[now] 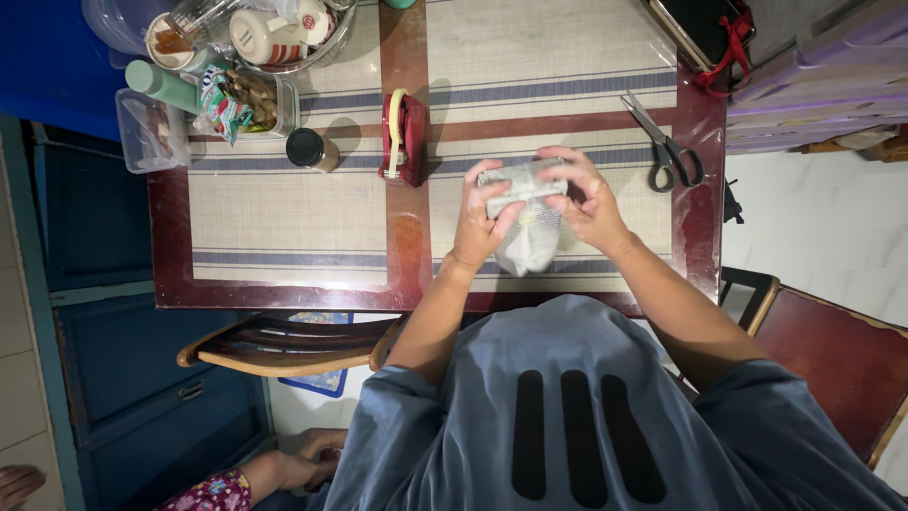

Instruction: The person wraps a small cardboard box using a newspaper sheet. They cut the paper with scissors, fold it around the box, and secure the folds with tape. The person then folds the ends and tapes them down to complete the wrapping.

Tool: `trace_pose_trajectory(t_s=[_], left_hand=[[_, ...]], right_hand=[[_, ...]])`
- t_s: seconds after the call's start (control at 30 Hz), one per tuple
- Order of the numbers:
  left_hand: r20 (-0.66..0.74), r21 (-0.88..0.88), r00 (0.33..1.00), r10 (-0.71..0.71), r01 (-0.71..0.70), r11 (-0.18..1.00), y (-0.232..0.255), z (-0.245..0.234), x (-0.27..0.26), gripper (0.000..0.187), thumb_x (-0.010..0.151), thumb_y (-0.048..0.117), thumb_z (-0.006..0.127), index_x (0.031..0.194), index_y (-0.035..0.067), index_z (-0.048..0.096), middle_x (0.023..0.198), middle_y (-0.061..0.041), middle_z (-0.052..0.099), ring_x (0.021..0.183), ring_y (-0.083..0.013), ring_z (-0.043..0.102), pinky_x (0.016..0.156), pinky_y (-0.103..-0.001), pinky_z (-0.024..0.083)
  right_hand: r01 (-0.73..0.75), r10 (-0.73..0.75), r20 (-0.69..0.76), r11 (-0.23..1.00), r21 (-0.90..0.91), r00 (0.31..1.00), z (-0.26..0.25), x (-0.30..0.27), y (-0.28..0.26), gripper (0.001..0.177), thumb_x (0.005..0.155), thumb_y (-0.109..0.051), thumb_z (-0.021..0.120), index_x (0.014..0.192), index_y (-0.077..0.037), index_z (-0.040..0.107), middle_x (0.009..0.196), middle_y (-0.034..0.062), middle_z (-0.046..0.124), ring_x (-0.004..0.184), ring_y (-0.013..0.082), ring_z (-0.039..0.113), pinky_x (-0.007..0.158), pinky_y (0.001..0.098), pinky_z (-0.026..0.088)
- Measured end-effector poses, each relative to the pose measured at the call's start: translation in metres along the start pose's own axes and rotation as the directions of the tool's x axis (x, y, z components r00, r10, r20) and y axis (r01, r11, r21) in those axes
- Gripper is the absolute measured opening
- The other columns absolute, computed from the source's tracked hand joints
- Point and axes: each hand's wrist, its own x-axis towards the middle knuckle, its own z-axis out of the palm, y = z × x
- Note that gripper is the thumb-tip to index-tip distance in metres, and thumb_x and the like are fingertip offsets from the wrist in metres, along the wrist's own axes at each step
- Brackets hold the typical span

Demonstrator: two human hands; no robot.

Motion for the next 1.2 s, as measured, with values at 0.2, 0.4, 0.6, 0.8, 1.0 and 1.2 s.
trace_pose_trajectory(t_s=[0.2,0.4,0.6,0.8,1.0,1.2], left_hand=[[-0.06,-0.112,0.951,-0.304,0.296,0.949,-0.026,0.015,-0.006,0.036,0.093,0.007,0.076,0.122,0.003,0.054,0.134,-0.02,0.058,0.125,-0.0342,0.059,0.109,-0.042,0.047],[-0.081,-0.026,0.981,-0.175,0.173,0.985,-0.03,0.025,-0.004,0.037,0.09,0.006,0.078,0.118,0.005,0.053,0.134,-0.018,0.054,0.124,-0.0337,0.058,0.107,-0.041,0.05],[-0.037,0.09,0.999,-0.032,0.035,0.995,-0.028,0.026,-0.009,0.045,0.087,0.007,0.083,0.118,0.007,0.051,0.137,-0.018,0.051,0.125,-0.0349,0.057,0.106,-0.042,0.052],[-0.104,-0.044,0.99,-0.095,0.091,0.995,-0.028,0.037,-0.014,0.036,0.095,0.012,0.067,0.121,0.006,0.043,0.136,-0.021,0.05,0.125,-0.0341,0.054,0.112,-0.045,0.045],[-0.207,-0.186,0.934,-0.29,0.254,0.949,-0.016,0.045,-0.009,0.037,0.099,0.017,0.053,0.131,0.004,0.039,0.13,-0.022,0.055,0.121,-0.0318,0.055,0.113,-0.042,0.04],[-0.207,-0.289,0.88,-0.427,0.362,0.886,-0.009,0.046,0.001,0.046,0.086,0.008,0.054,0.132,0.002,0.05,0.113,-0.017,0.06,0.103,-0.0254,0.058,0.097,-0.037,0.049]], right_hand=[[-0.222,0.252,-0.114,0.949,0.225,0.961,0.004,-0.002,0.048,0.023,0.1,0.001,0.066,0.121,-0.008,0.061,0.155,0.0146,0.051,0.132,0.0236,0.058,0.11,0.0362,0.05],[-0.13,0.135,-0.032,0.983,0.132,0.99,0.006,-0.011,0.063,0.052,0.102,-0.007,0.064,0.143,-0.016,0.033,0.156,0.0118,0.04,0.143,0.0231,0.041,0.12,0.0404,0.034],[-0.396,0.509,-0.1,0.765,0.507,0.855,0.013,-0.009,0.062,0.04,0.104,-0.024,0.045,0.142,-0.023,0.033,0.142,0.0009,0.042,0.129,0.0158,0.047,0.108,0.0366,0.042],[-0.347,0.399,-0.186,0.901,0.26,0.898,0.019,-0.005,0.059,0.034,0.103,-0.012,0.049,0.136,-0.015,0.043,0.131,0.0042,0.044,0.115,0.0135,0.044,0.107,0.0303,0.036],[-0.408,0.467,-0.217,0.873,0.268,0.857,0.019,-0.001,0.046,0.043,0.1,-0.014,0.048,0.143,-0.017,0.043,0.119,0.0043,0.051,0.104,0.0128,0.047,0.098,0.029,0.041],[-0.399,0.462,-0.176,0.865,0.303,0.869,0.02,0.0,0.035,0.039,0.101,-0.016,0.049,0.14,-0.013,0.046,0.124,0.0068,0.054,0.113,0.0151,0.051,0.102,0.0297,0.042]])
